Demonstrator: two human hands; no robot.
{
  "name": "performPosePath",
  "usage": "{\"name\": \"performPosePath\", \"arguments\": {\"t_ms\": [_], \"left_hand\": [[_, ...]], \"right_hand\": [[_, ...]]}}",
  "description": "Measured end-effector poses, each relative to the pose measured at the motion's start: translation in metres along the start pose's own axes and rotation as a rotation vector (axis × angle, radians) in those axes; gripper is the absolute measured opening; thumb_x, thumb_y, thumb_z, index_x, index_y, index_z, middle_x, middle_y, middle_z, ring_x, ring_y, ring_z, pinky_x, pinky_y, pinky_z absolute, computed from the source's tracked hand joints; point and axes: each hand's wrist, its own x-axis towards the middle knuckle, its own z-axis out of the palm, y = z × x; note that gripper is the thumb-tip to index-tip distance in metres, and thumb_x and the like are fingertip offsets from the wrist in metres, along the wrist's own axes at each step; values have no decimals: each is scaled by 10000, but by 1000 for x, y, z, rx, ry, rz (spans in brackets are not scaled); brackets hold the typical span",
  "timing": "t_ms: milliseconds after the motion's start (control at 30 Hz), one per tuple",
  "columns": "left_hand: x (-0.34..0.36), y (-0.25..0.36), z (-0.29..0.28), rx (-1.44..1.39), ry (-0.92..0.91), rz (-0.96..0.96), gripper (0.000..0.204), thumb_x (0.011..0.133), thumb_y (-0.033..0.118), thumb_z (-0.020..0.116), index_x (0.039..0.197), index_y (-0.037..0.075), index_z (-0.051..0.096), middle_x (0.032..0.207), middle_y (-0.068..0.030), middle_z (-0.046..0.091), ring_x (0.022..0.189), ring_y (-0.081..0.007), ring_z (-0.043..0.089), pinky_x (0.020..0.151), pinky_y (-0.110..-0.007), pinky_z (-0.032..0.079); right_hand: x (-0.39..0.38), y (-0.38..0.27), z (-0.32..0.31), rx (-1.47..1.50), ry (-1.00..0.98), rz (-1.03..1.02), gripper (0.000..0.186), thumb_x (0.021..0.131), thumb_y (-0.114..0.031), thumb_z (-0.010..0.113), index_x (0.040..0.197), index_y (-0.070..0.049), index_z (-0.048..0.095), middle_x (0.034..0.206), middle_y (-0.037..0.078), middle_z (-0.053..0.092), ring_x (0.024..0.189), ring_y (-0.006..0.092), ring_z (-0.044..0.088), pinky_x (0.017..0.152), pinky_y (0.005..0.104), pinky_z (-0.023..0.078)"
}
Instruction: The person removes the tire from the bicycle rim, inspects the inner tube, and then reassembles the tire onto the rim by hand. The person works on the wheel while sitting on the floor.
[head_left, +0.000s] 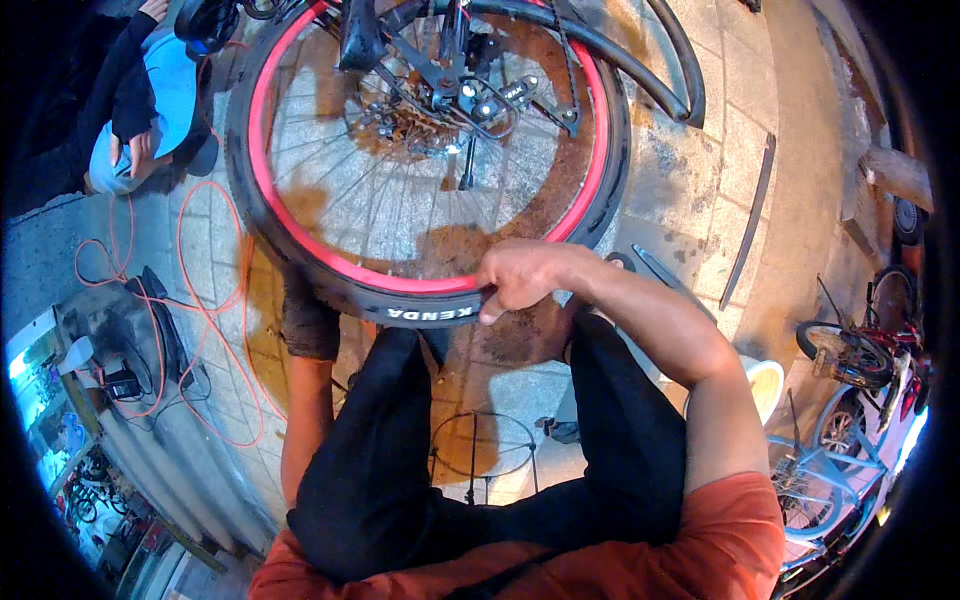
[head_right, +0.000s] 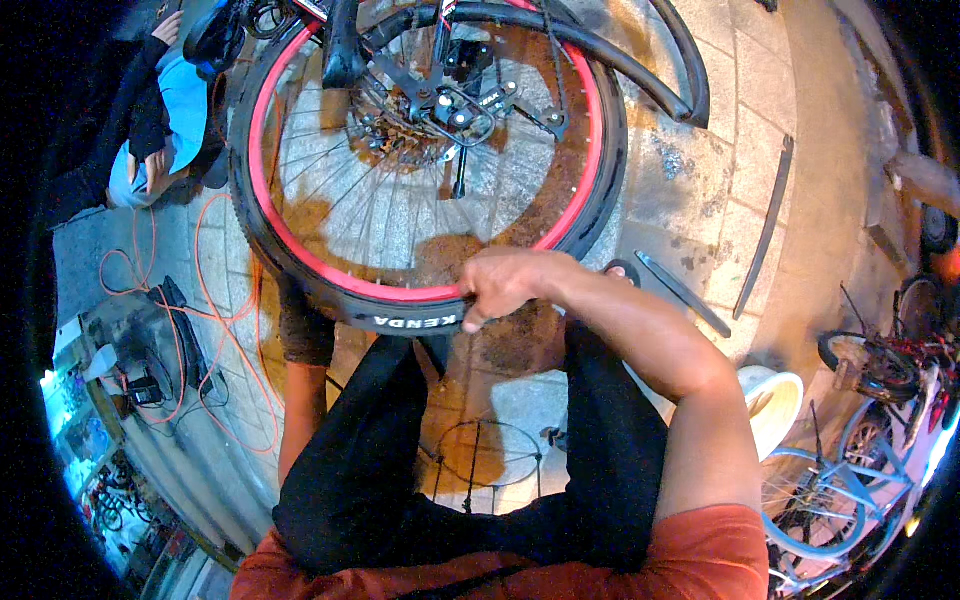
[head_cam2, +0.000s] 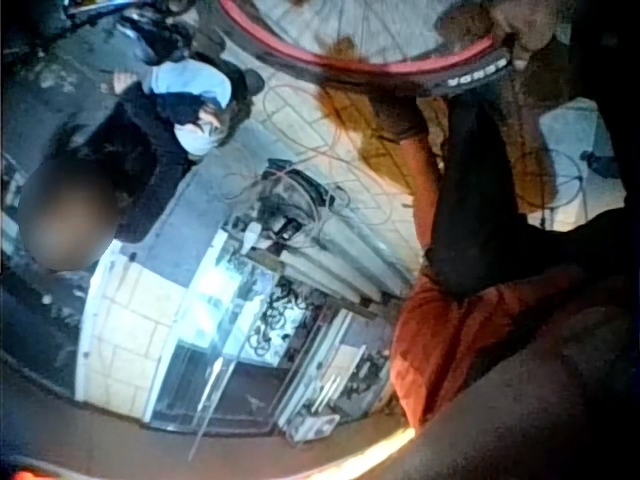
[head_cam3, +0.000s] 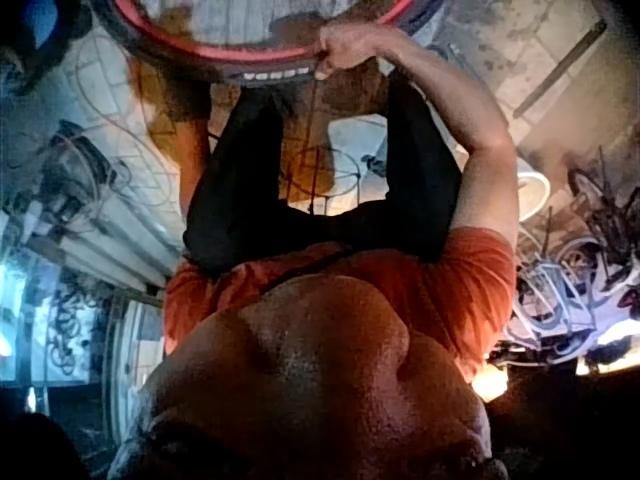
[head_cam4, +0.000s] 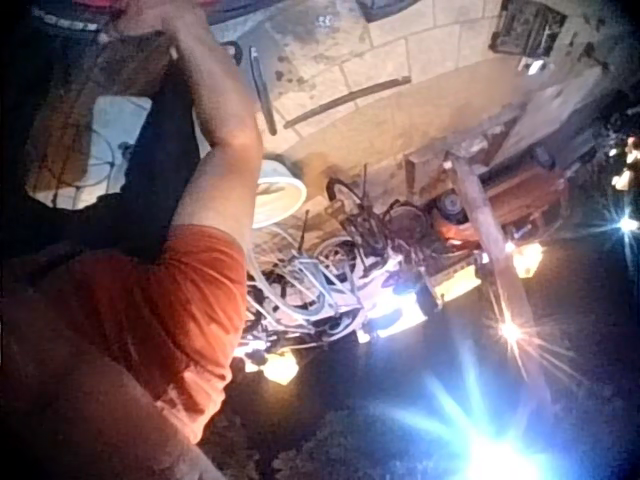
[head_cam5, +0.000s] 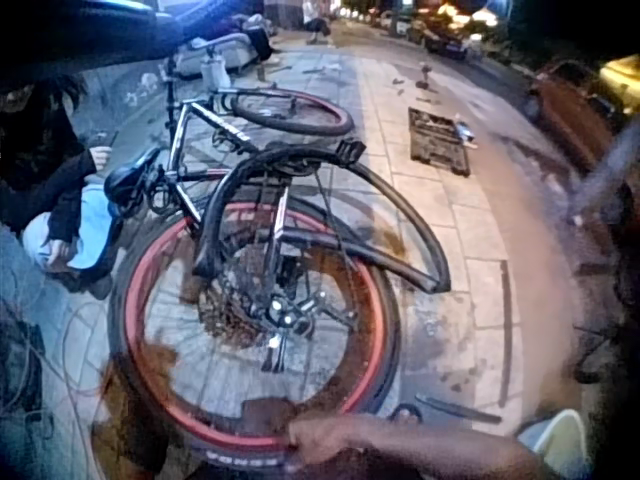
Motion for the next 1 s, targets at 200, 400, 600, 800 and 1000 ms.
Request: {"name": "performPosePath", "arguments": {"t_ms": [200,400,600,800,1000], "left_hand": [[-40,-37,2,117,-185,-175,756,1070,670,364,1413,32,580,1268,-102,651,1232,-244,580,1123,-417,417],[-39,-8,29,526,102,50,702,1121,576,320,1314,-35,606,1181,-124,668,1032,-194,642,890,-374,543],[-36,-9,16,604,115,98,618,1122,529,367,1383,-5,536,1156,-112,647,979,-216,631,853,-382,551],[-26,-7,14,338,233,-107,669,1091,606,387,1316,-2,554,1064,-97,614,900,-194,588,786,-383,536],[-26,-5,-2,812,30,-64,698,1109,564,392,1594,64,358,1409,-125,583,1232,-256,591,1024,-441,519]], "right_hand": [[61,-43,31,234,157,-190,385,933,-291,747,1205,-25,688,1050,221,737,994,380,705,855,471,526],[74,-55,14,342,47,-126,336,929,-181,755,1225,-36,689,1058,130,762,991,227,695,881,403,525],[57,-17,25,323,11,-135,381,921,-269,773,1216,-42,692,1053,153,758,968,266,701,867,416,527],[12,-11,6,204,-11,-21,410,906,-386,771,1146,-55,739,958,172,756,894,318,707,810,445,530],[-1,9,-5,70,-106,176,474,837,-453,812,1079,-48,771,936,183,762,886,350,718,776,474,540]]}}
